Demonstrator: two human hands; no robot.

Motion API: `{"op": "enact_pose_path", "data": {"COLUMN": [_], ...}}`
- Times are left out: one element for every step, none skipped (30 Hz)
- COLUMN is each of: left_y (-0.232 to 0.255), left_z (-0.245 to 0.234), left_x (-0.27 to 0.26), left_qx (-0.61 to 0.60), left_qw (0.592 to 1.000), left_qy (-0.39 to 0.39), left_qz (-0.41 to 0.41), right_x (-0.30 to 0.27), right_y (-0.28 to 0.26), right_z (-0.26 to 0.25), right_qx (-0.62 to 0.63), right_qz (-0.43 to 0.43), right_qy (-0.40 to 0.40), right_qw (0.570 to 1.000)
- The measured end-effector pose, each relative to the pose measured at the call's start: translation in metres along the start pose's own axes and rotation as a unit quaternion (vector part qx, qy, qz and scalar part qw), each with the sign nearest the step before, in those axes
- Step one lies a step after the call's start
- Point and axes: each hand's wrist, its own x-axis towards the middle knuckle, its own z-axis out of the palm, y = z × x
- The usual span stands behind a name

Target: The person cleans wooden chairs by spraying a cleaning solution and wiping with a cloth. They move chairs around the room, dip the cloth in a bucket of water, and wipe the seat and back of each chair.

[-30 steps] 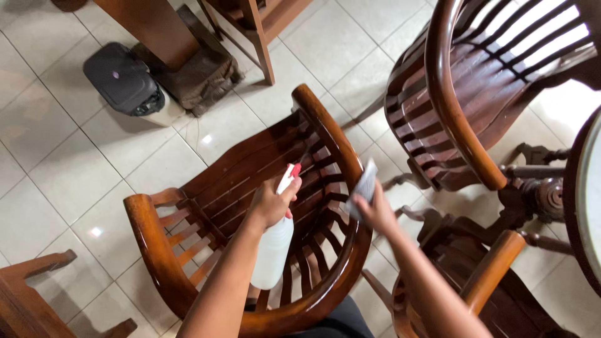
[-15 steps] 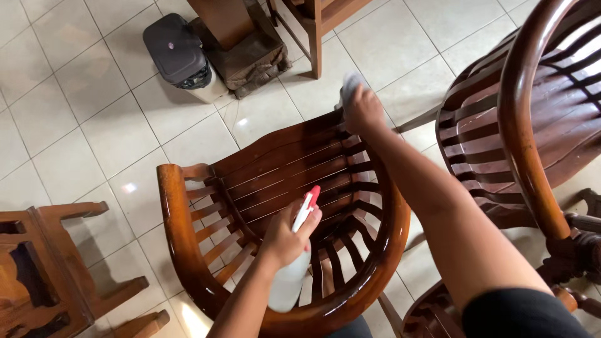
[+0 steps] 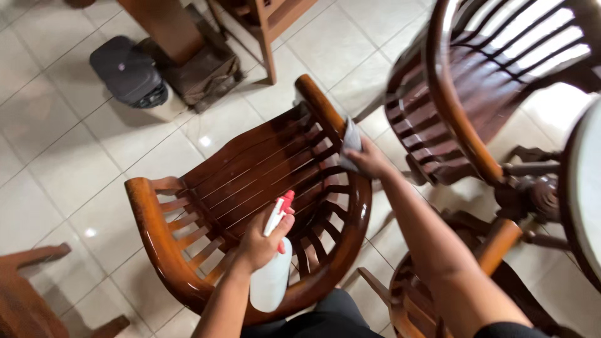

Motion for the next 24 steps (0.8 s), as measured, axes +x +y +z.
{"op": "enact_pose_path", "data": {"left_y": [0.001,0.002,0.003,0.005,0.008,0.011,0.014,0.015,0.016,0.016,0.012,0.008,0.002,-0.005,-0.014,-0.025,-0.037,-0.049,-0.06,-0.07,-0.081,-0.09,-0.099,-0.107], "left_z": [-0.002,-0.004,-0.009,-0.012,-0.015,-0.017,-0.02,-0.024,-0.028,-0.033,-0.041,-0.049,-0.058,-0.066,-0.077,-0.086,-0.096,-0.105,-0.114,-0.123,-0.132,-0.141,-0.147,-0.151], "left_x": [-0.006,-0.011,-0.017,-0.023,-0.029,-0.036,-0.046,-0.058,-0.069,-0.08,-0.093,-0.105,-0.118,-0.13,-0.143,-0.156,-0.168,-0.18,-0.191,-0.201,-0.21,-0.218,-0.228,-0.236], "left_qx": [0.001,0.003,0.007,0.024,0.04,0.057,0.076,0.096,0.113,0.129,0.142,0.156,0.152,0.148,0.142,0.13,0.117,0.104,0.09,0.075,0.061,0.063,0.065,0.066], "left_qw": [1.0,1.0,0.999,0.998,0.996,0.994,0.992,0.99,0.988,0.984,0.98,0.975,0.974,0.973,0.973,0.974,0.976,0.978,0.98,0.982,0.984,0.987,0.989,0.991], "left_qy": [-0.014,-0.029,-0.042,-0.055,-0.069,-0.083,-0.09,-0.097,-0.103,-0.113,-0.122,-0.13,-0.138,-0.146,-0.15,-0.158,-0.16,-0.162,-0.162,-0.162,-0.162,-0.147,-0.132,-0.117], "left_qz": [0.006,0.012,0.019,0.025,0.031,0.037,0.037,0.037,0.035,0.056,0.073,0.09,0.095,0.099,0.104,0.093,0.085,0.076,0.066,0.056,0.047,0.032,0.016,0.001], "right_x": [-0.029,-0.058,-0.084,-0.108,-0.131,-0.153,-0.175,-0.196,-0.214,-0.228,-0.246,-0.261,-0.279,-0.295,-0.308,-0.322,-0.331,-0.338,-0.34,-0.34,-0.338,-0.335,-0.335,-0.334], "right_y": [0.011,0.021,0.029,0.035,0.039,0.041,0.043,0.042,0.04,0.036,0.031,0.024,0.017,0.008,-0.002,-0.012,-0.021,-0.03,-0.039,-0.048,-0.052,-0.054,-0.053,-0.049], "right_z": [0.004,0.01,0.021,0.035,0.053,0.072,0.092,0.113,0.132,0.149,0.17,0.19,0.207,0.222,0.235,0.25,0.264,0.279,0.295,0.313,0.329,0.344,0.353,0.355], "right_qx": [0.069,0.111,0.156,0.176,0.196,0.215,0.125,0.033,-0.063,-0.109,-0.156,-0.202,-0.234,-0.265,-0.297,-0.329,-0.359,-0.387,-0.399,-0.41,-0.42,-0.441,-0.462,-0.483], "right_qz": [0.011,0.045,0.077,0.071,0.066,0.061,0.007,-0.045,-0.094,-0.101,-0.105,-0.108,-0.123,-0.137,-0.154,-0.154,-0.159,-0.164,-0.195,-0.225,-0.254,-0.282,-0.308,-0.334], "right_qy": [0.027,0.033,0.04,0.08,0.122,0.163,0.219,0.272,0.318,0.331,0.34,0.347,0.346,0.344,0.339,0.297,0.252,0.207,0.166,0.125,0.085,0.081,0.078,0.075], "right_qw": [0.997,0.992,0.984,0.979,0.971,0.961,0.968,0.961,0.941,0.932,0.922,0.91,0.9,0.89,0.879,0.883,0.885,0.883,0.88,0.875,0.867,0.848,0.828,0.806]}}
